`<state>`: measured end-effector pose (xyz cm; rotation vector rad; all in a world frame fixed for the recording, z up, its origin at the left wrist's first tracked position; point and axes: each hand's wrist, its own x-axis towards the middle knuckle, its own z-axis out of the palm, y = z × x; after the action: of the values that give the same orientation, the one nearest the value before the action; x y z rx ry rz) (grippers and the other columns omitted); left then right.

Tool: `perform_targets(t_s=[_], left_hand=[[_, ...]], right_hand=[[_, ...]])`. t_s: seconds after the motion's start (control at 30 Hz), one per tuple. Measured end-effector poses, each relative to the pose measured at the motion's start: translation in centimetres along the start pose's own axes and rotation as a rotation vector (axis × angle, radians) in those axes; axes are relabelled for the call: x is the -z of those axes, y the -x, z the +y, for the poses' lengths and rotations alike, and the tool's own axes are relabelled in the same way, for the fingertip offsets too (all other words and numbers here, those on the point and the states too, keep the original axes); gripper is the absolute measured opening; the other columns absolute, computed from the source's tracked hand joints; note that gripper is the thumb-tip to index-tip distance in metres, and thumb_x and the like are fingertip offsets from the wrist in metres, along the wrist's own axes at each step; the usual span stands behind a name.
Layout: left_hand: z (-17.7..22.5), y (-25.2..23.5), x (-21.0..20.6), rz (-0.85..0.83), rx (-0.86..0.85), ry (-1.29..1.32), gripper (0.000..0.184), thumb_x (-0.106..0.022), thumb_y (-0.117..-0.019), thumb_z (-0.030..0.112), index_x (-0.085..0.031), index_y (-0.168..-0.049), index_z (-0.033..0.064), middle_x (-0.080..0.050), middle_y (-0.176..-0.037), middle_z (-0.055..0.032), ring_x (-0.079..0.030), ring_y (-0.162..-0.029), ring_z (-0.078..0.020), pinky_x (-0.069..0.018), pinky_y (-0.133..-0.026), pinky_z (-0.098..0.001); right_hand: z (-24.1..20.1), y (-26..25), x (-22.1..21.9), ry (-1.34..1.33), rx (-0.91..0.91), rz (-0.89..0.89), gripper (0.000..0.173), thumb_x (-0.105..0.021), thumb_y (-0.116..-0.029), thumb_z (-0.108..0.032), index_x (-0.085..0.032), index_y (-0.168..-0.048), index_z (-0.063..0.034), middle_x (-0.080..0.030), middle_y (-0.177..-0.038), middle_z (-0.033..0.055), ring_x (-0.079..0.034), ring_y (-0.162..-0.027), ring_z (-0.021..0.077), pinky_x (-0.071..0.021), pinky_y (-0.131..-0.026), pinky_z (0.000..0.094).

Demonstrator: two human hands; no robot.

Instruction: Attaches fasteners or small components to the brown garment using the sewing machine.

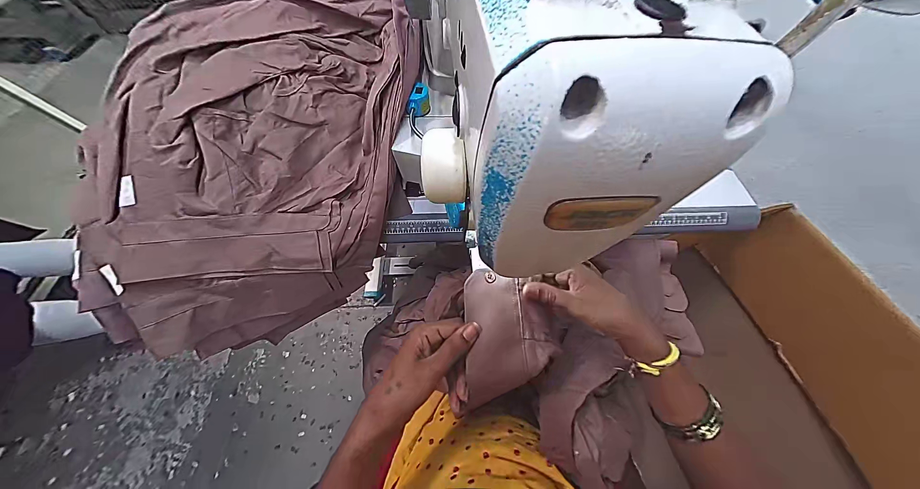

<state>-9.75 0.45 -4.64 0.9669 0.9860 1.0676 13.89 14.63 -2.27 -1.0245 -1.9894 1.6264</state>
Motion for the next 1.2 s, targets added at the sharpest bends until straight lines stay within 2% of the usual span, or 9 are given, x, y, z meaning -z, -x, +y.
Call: perform_targets(t_s=[0.17, 0.4, 0.43, 0.53, 0.6, 0.7, 0.87, 1.07, 1.2], left_hand=[[1.9, -3.3, -0.1, 0.14, 0.013, -0.209, 0.035, -0.053, -0.1045, 0.026, -0.063, -0.074, 0.0136, -0.057, -0.057, 0.0085, -0.054, -0.047, -0.0006, -0.0474, -0.046, -0.0188], [1.8, -4.5, -0.3, 0.292, -0.026, -0.458, 0.038, -0.06, -0.0996, 0.034, -0.057, -0.066, 0.0159, -0.05, -0.054, 0.0094, -0.048, -0.045, -0.0005, -0.0416, -0.044, -0.0201], [1.7, -4.4, -0.4, 0.303, -0.027, -0.465, 0.038, -0.059, -0.0993, 0.034, -0.057, -0.066, 0.0163, -0.05, -0.054, 0.0096, -0.048, -0.046, -0.0004, -0.0408, -0.044, -0.0201], [1.3, -4.6, -0.7, 0.32, -0.054, -0.469, 0.035, -0.059, -0.0986, 0.032, -0.058, -0.067, 0.0169, -0.052, -0.056, 0.0099, -0.049, -0.046, 0.0002, -0.0422, -0.044, -0.0188], [0.9, -4.6, -0.6, 0.325, -0.075, -0.418, 0.033, -0.059, -0.098, 0.03, -0.057, -0.067, 0.0176, -0.051, -0.054, 0.0097, -0.048, -0.043, 0.0002, -0.0412, -0.041, -0.0174], [0.6, -4.8, -0.3, 0.351, -0.101, -0.424, 0.033, -0.059, -0.097, 0.031, -0.057, -0.066, 0.0192, -0.05, -0.055, 0.0106, -0.046, -0.045, 0.001, -0.038, -0.043, -0.0162], [0.4, -4.8, -0.6, 0.376, -0.116, -0.394, 0.032, -0.059, -0.0957, 0.028, -0.054, -0.065, 0.0213, -0.048, -0.053, 0.0128, -0.044, -0.044, 0.0034, -0.0374, -0.043, -0.0142], [0.2, -4.7, -0.5, 0.395, -0.133, -0.404, 0.03, -0.06, -0.0961, 0.029, -0.056, -0.068, 0.0192, -0.047, -0.054, 0.0117, -0.044, -0.044, 0.0021, -0.0366, -0.043, -0.0149], [-0.6, -3.9, -0.6, 0.422, -0.267, -0.523, 0.029, -0.059, -0.0992, 0.037, -0.06, -0.078, 0.0172, -0.051, -0.061, 0.0126, -0.046, -0.05, 0.0047, -0.0385, -0.047, -0.0128]], right_hand=[[-1.0, -1.1, 0.6, 0.014, 0.02, 0.245, 0.015, -0.065, -0.0983, -0.022, -0.061, -0.084, -0.0183, -0.054, -0.067, -0.0171, -0.05, -0.059, -0.0088, -0.0432, -0.059, 0.0129], [-0.1, -1.5, 1.3, 0.243, 0.052, 0.4, 0.016, -0.068, -0.097, -0.028, -0.067, -0.09, -0.0136, -0.054, -0.069, -0.0142, -0.049, -0.061, -0.0085, -0.0426, -0.061, 0.0138], [-0.1, -1.3, 2.0, 0.362, 0.041, 0.435, 0.017, -0.068, -0.0971, -0.029, -0.07, -0.094, -0.012, -0.059, -0.074, -0.0105, -0.053, -0.066, -0.0047, -0.046, -0.064, 0.0185], [1.5, -0.7, 5.9, 0.686, 0.024, 0.674, 0.021, -0.066, -0.0976, -0.02, -0.075, -0.101, -0.0004, -0.071, -0.094, 0.0165, -0.069, -0.086, 0.033, -0.0542, -0.078, 0.057], [3.8, -0.6, 9.2, 0.88, 0.051, 0.861, 0.018, -0.065, -0.0987, -0.016, -0.075, -0.103, -0.0019, -0.07, -0.099, 0.0203, -0.068, -0.094, 0.0402, -0.0536, -0.079, 0.0587], [5.7, -0.5, 12.7, 1.027, 0.042, 0.872, 0.027, -0.075, -0.0925, -0.018, -0.073, -0.115, -0.0036, -0.063, -0.122, 0.0242, -0.058, -0.115, 0.0471, -0.0505, -0.088, 0.0612], [7.4, -1.3, 14.7, 1.131, 0.011, 0.827, 0.036, -0.078, -0.0898, -0.02, -0.072, -0.122, -0.0046, -0.052, -0.148, 0.0237, -0.039, -0.142, 0.0492, -0.0368, -0.108, 0.0679], [7.1, -0.4, 13.6, 1.081, 0.112, 0.903, 0.014, -0.071, -0.0949, -0.014, -0.074, -0.102, -0.0031, -0.067, -0.124, 0.02, -0.055, -0.128, 0.0437, -0.0452, -0.1, 0.0616], [7.5, -0.3, 14.4, 1.051, 0.088, 0.879, 0.03, -0.077, -0.0905, -0.019, -0.072, -0.115, -0.0027, -0.061, -0.135, 0.024, -0.051, -0.133, 0.0469, -0.0442, -0.101, 0.0647]])
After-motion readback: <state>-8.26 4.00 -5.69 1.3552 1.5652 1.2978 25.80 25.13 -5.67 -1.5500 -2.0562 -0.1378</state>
